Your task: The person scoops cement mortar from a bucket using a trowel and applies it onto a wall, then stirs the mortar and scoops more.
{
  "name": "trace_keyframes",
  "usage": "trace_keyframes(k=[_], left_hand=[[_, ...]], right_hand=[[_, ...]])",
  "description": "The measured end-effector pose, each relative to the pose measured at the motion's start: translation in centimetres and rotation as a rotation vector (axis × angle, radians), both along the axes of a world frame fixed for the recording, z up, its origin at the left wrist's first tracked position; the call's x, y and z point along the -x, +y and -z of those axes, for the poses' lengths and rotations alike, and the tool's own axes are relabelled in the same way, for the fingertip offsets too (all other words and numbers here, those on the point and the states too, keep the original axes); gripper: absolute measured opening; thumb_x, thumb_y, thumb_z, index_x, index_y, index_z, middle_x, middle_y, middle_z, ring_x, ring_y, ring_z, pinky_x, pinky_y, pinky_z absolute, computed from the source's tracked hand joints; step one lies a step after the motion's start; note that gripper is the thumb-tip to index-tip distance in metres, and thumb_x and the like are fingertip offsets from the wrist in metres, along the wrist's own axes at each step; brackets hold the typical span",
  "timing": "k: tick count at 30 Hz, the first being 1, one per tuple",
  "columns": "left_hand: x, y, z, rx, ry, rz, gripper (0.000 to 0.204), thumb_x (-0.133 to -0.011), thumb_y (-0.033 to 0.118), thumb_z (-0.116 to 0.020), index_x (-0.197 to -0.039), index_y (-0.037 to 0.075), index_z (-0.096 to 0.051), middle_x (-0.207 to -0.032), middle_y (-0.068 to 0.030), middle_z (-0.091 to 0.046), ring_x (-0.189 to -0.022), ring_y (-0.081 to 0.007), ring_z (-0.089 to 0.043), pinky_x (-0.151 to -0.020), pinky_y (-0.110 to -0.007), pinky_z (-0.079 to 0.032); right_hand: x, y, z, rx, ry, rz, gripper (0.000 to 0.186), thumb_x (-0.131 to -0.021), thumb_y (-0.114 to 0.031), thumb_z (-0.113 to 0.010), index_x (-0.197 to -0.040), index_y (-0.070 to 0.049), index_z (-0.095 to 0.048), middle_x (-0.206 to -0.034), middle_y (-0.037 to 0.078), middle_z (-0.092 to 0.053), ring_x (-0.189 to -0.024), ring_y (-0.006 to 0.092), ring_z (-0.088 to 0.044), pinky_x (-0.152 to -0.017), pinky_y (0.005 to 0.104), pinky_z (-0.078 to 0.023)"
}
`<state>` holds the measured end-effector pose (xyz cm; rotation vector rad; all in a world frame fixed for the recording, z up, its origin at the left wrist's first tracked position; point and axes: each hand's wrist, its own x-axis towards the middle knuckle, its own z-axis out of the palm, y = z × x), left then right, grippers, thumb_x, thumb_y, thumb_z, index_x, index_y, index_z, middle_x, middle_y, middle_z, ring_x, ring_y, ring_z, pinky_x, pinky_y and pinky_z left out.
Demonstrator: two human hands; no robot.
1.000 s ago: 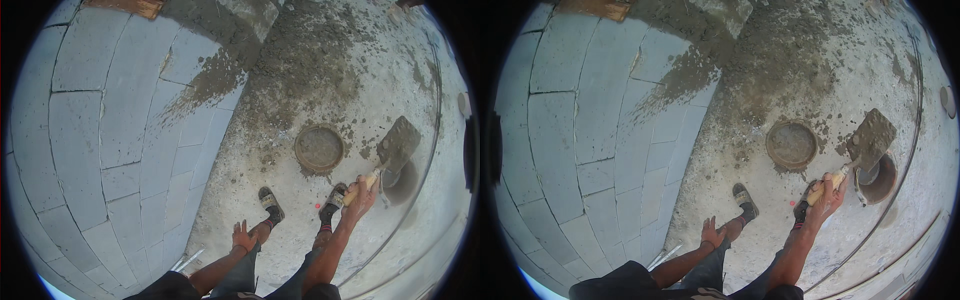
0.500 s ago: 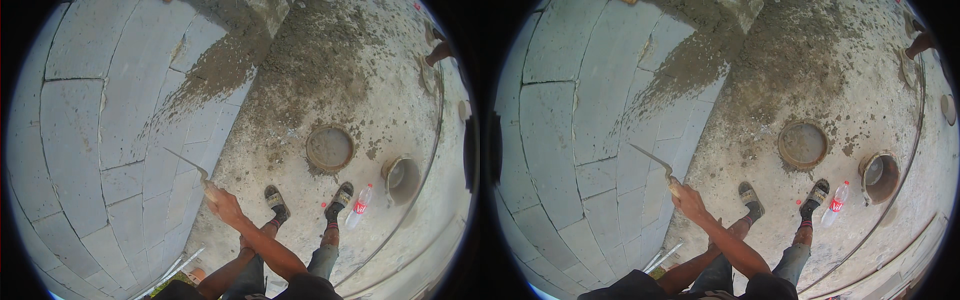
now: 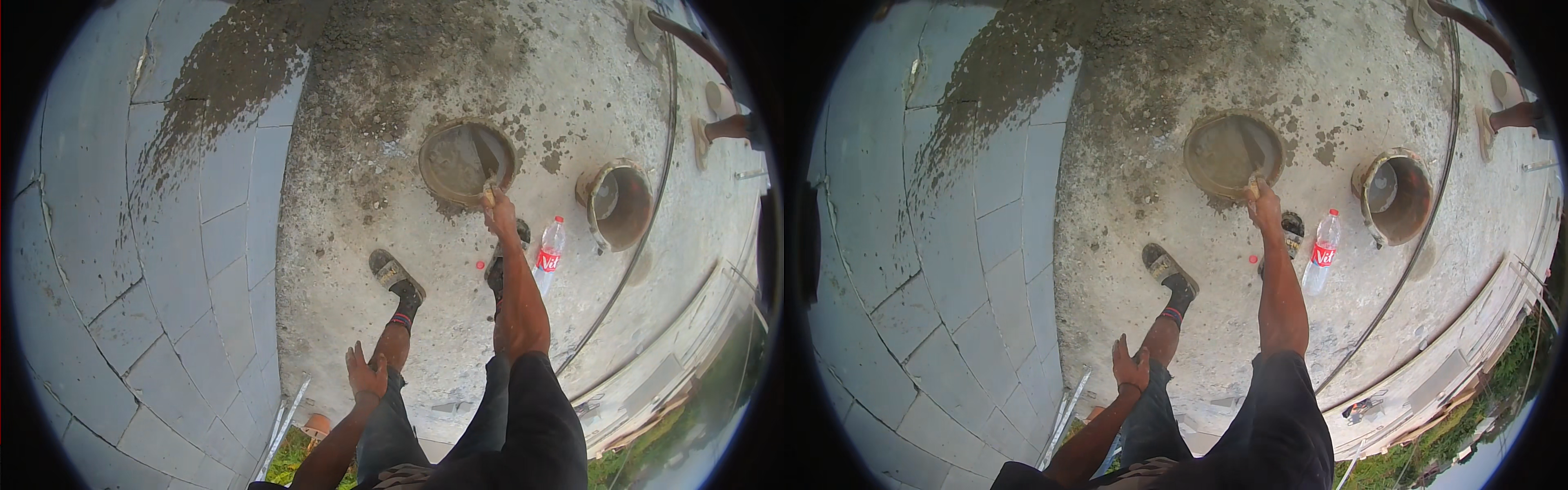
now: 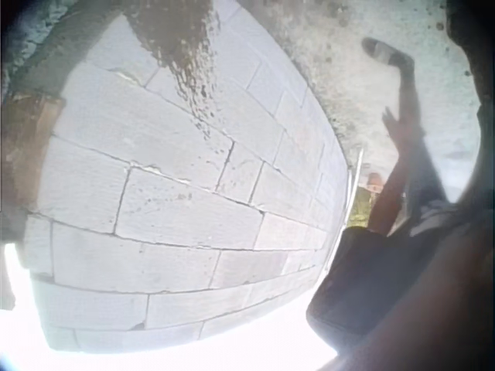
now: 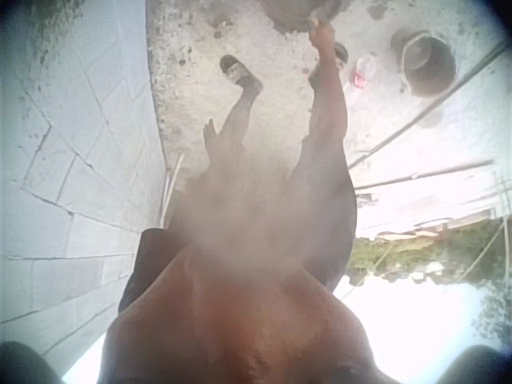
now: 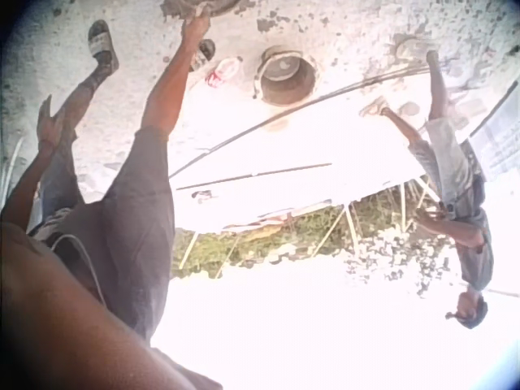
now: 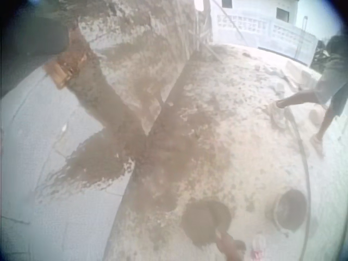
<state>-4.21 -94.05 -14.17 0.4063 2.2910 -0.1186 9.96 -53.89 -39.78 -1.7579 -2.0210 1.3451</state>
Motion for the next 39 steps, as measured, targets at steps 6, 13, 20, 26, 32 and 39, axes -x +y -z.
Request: trace_keyframes(k=[6,13,20,26,32,39], left_hand=[[-0.6,0.6,-0.3,0.032,0.003,0.005,0.076,-0.089,0.042,-0.059,-0.148,0.004,-0.029,-0.148,-0.0316,-0.030,-0.139,-0.0462,-0.028,-0.113,-0.051,-0.030],[0.7,2.0,-1.2,0.037,0.025,0.023,0.077,-0.089,0.043,-0.059,-0.149,0.005,-0.029,-0.148,-0.0318,-0.030,-0.139,-0.0463,-0.028,-0.113,-0.049,-0.030],[2.0,3.0,-0.2,0.038,0.087,0.111,0.082,-0.086,0.049,-0.060,-0.149,0.007,-0.028,-0.148,-0.0317,-0.030,-0.139,-0.0459,-0.028,-0.113,-0.050,-0.030],[3.6,1.3,-0.7,0.031,0.039,0.066,0.085,-0.085,0.054,-0.058,-0.149,0.006,-0.028,-0.149,-0.0312,-0.029,-0.140,-0.0468,-0.026,-0.113,-0.051,-0.030],[4.6,-5.7,1.5,0.113,0.059,0.184,0.082,-0.088,0.052,-0.054,-0.150,0.006,-0.025,-0.151,-0.0309,-0.025,-0.142,-0.0454,-0.022,-0.118,-0.049,-0.024],[1.1,0.4,-0.2,0.023,-0.052,-0.057,0.082,-0.086,0.049,-0.058,-0.149,0.006,-0.029,-0.150,-0.0293,-0.029,-0.141,-0.0465,-0.024,-0.115,-0.051,-0.027]], right_hand=[[1.8,-3.8,-0.3,0.827,0.635,0.558,0.028,-0.091,-0.036,-0.067,-0.102,-0.011,-0.060,-0.069,0.001,-0.054,-0.047,0.0095,-0.049,-0.040,0.0258,-0.038],[0.7,-5.3,-10.6,1.035,0.876,0.627,0.033,-0.092,-0.032,-0.066,-0.117,-0.013,-0.055,-0.072,0.003,-0.056,-0.047,0.0099,-0.050,-0.040,0.0235,-0.039],[3.3,-0.2,-28.4,0.526,0.979,0.864,0.032,-0.094,-0.019,-0.063,-0.122,-0.008,-0.052,-0.073,0.004,-0.056,-0.050,0.0100,-0.054,-0.040,0.0222,-0.043],[16.4,5.4,-32.0,-0.229,0.712,0.960,0.039,-0.093,-0.014,-0.062,-0.126,0.003,-0.051,-0.074,0.003,-0.056,-0.054,0.0090,-0.052,-0.045,0.0229,-0.042],[41.2,-6.6,-38.9,-0.143,0.668,-0.443,0.045,-0.092,-0.011,-0.054,-0.136,-0.005,-0.045,-0.082,0.028,-0.058,-0.070,0.0436,-0.064,-0.060,0.0493,-0.054],[21.1,-18.0,-27.7,0.083,0.669,-0.170,0.056,-0.088,-0.020,-0.069,-0.138,-0.006,-0.049,-0.084,0.020,-0.065,-0.074,0.0329,-0.068,-0.069,0.0379,-0.053]])
